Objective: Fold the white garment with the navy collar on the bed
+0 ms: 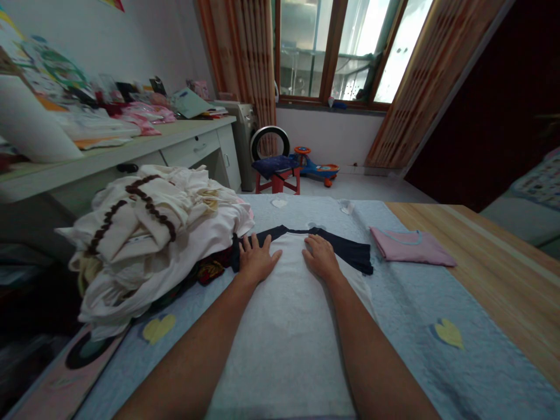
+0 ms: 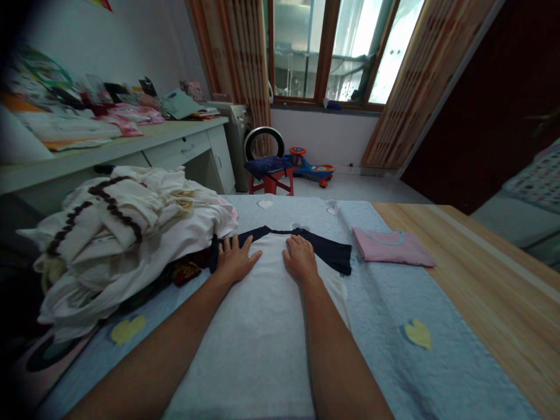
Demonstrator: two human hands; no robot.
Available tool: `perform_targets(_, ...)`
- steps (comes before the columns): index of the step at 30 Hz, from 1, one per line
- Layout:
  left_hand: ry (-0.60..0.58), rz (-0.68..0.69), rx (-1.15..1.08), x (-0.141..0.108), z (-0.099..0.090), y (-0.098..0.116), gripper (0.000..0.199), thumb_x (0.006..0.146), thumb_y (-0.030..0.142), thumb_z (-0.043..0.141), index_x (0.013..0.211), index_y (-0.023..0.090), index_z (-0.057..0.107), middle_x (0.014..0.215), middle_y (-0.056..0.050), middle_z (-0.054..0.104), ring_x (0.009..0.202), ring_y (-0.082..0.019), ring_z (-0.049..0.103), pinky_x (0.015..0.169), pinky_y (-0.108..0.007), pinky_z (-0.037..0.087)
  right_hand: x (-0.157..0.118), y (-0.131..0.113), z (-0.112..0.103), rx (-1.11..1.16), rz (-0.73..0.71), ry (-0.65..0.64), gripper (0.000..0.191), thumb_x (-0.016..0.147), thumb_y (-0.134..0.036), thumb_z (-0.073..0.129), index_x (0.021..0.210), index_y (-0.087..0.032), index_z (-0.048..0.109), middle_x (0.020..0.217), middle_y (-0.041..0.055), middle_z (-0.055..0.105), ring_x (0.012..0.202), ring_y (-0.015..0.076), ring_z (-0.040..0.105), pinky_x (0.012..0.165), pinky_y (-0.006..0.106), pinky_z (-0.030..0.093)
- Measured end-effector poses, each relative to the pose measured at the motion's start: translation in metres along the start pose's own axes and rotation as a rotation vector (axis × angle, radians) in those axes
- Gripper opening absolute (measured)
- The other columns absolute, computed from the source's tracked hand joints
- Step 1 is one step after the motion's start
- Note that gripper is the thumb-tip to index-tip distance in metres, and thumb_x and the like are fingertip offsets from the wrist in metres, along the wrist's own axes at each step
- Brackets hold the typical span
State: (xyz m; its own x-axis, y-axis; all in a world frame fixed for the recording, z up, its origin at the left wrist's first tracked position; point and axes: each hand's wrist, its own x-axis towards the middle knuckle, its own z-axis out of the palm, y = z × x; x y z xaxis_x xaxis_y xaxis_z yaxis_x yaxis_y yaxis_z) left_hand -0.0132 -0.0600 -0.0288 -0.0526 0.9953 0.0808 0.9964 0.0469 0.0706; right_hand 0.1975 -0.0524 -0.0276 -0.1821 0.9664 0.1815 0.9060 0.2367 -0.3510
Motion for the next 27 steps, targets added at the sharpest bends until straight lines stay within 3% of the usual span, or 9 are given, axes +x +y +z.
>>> perform_targets(3, -0.013, 0.053, -0.015, 0.002, 0.0, -0.004, 0.07, 0.095, 0.063, 0.036, 0.151, 0.021, 0.039, 0.158, -0.019, 0.034, 0.148, -0.039, 0.026, 0.116, -0.059, 0.023, 0.0, 0.001, 0.001, -0.003, 0.0, 0.0, 0.042, 0.093, -0.03, 0.051, 0.133, -0.018, 0.057, 0.149, 0.0108, 0.049, 0.141, 0.0247, 0.039, 0.118, 0.043, 0.024)
perform_targets(7, -0.022, 0.222, -0.039, 0.005, 0.0, -0.01, 0.057, 0.101, 0.044, 0.034, 0.149, 0.013, 0.04, 0.159, -0.015, 0.034, 0.149, -0.027, 0.027, 0.12, -0.048, 0.023, 0.001, 0.002, 0.003, -0.009, 0.001, 0.002, 0.042, 0.093, -0.03, 0.052, 0.134, -0.018, 0.057, 0.149, 0.0102, 0.049, 0.14, 0.0249, 0.039, 0.118, 0.043, 0.025)
perform_targets(12, -0.017, 0.396, -0.072, 0.009, 0.003, -0.014, 0.049, 0.102, 0.029, 0.032, 0.147, 0.013, 0.043, 0.158, -0.01, 0.038, 0.147, -0.021, 0.032, 0.12, -0.039, 0.027, 0.001, 0.003, 0.004, -0.007, 0.0, 0.009, 0.042, 0.094, -0.031, 0.051, 0.133, -0.019, 0.058, 0.149, 0.0096, 0.05, 0.14, 0.0253, 0.039, 0.118, 0.044, 0.025)
perform_targets(22, -0.062, 0.283, -0.082, 0.011, -0.004, -0.005, 0.057, 0.1, 0.045, 0.038, 0.148, 0.015, 0.04, 0.158, -0.014, 0.036, 0.147, -0.027, 0.031, 0.119, -0.044, 0.027, 0.002, 0.002, 0.003, -0.02, -0.01, -0.002, 0.043, 0.093, -0.031, 0.051, 0.134, -0.018, 0.057, 0.149, 0.01, 0.05, 0.14, 0.025, 0.039, 0.117, 0.043, 0.025)
perform_targets(27, -0.034, 0.283, -0.051, 0.018, -0.016, 0.005, 0.049, 0.1, 0.043, 0.04, 0.138, 0.014, 0.05, 0.147, -0.016, 0.05, 0.139, -0.028, 0.043, 0.111, -0.042, 0.037, 0.002, 0.003, 0.004, -0.017, -0.01, 0.0, 0.042, 0.093, -0.031, 0.051, 0.133, -0.019, 0.057, 0.149, 0.0095, 0.05, 0.14, 0.0248, 0.039, 0.117, 0.043, 0.026)
